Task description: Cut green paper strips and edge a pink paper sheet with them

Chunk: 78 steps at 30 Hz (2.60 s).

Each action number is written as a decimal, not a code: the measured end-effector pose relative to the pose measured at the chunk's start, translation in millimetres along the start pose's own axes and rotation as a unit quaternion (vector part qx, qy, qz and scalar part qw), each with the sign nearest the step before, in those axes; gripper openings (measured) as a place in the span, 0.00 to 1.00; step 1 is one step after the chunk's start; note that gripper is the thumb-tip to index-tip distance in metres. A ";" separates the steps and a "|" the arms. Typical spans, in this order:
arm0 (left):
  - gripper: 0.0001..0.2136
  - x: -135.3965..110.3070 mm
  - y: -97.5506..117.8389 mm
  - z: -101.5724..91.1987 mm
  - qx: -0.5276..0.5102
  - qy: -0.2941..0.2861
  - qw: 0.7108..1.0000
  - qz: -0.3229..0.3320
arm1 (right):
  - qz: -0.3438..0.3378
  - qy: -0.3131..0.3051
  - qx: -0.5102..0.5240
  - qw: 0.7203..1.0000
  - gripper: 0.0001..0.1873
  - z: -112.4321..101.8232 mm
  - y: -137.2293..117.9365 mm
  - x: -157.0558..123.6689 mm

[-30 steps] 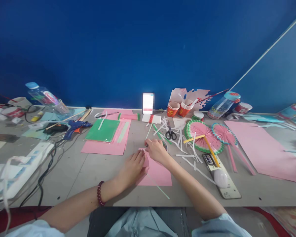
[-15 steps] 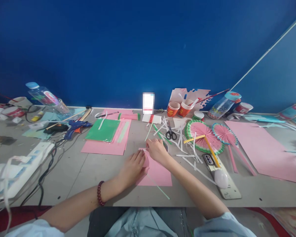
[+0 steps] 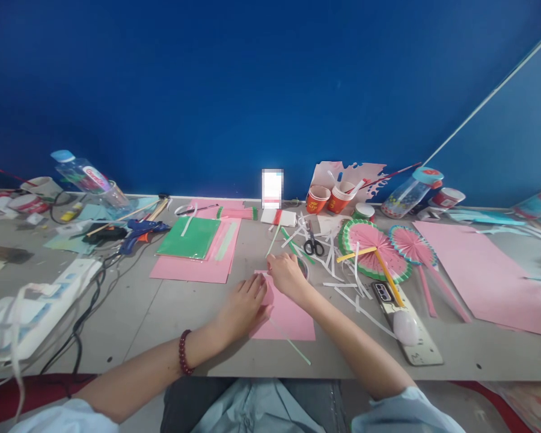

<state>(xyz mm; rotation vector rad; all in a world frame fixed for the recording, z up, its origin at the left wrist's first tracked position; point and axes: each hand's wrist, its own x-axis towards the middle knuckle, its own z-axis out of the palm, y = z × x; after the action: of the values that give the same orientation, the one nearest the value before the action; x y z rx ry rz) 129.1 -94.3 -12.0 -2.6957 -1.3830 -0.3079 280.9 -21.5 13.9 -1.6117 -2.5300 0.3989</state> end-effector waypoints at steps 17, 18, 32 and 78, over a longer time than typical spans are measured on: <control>0.26 1.5 -7.2 -5.7 -0.046 -0.026 0.999 -0.011 | 0.016 0.009 -0.052 0.998 0.04 -6.6 -4.4 -4.9; 0.25 1.5 -7.6 -6.1 -0.049 -0.028 0.998 -0.011 | 0.019 0.008 -0.056 0.998 0.04 -6.3 -4.3 -5.0; 0.24 3.4 -8.9 -8.3 -0.059 -0.045 0.997 -0.009 | 0.000 0.023 0.069 0.997 0.07 -3.4 17.6 -6.4; 0.27 2.4 -9.7 -11.7 -0.080 -0.037 0.996 -0.014 | 0.036 -0.073 -0.075 0.994 0.12 -23.1 10.9 -4.7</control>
<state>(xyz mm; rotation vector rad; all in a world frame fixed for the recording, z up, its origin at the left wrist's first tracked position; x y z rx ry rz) 121.0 -88.8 -0.1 -2.8446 -1.4777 -0.3379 297.8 -17.7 33.2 -1.7925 -2.6734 0.3555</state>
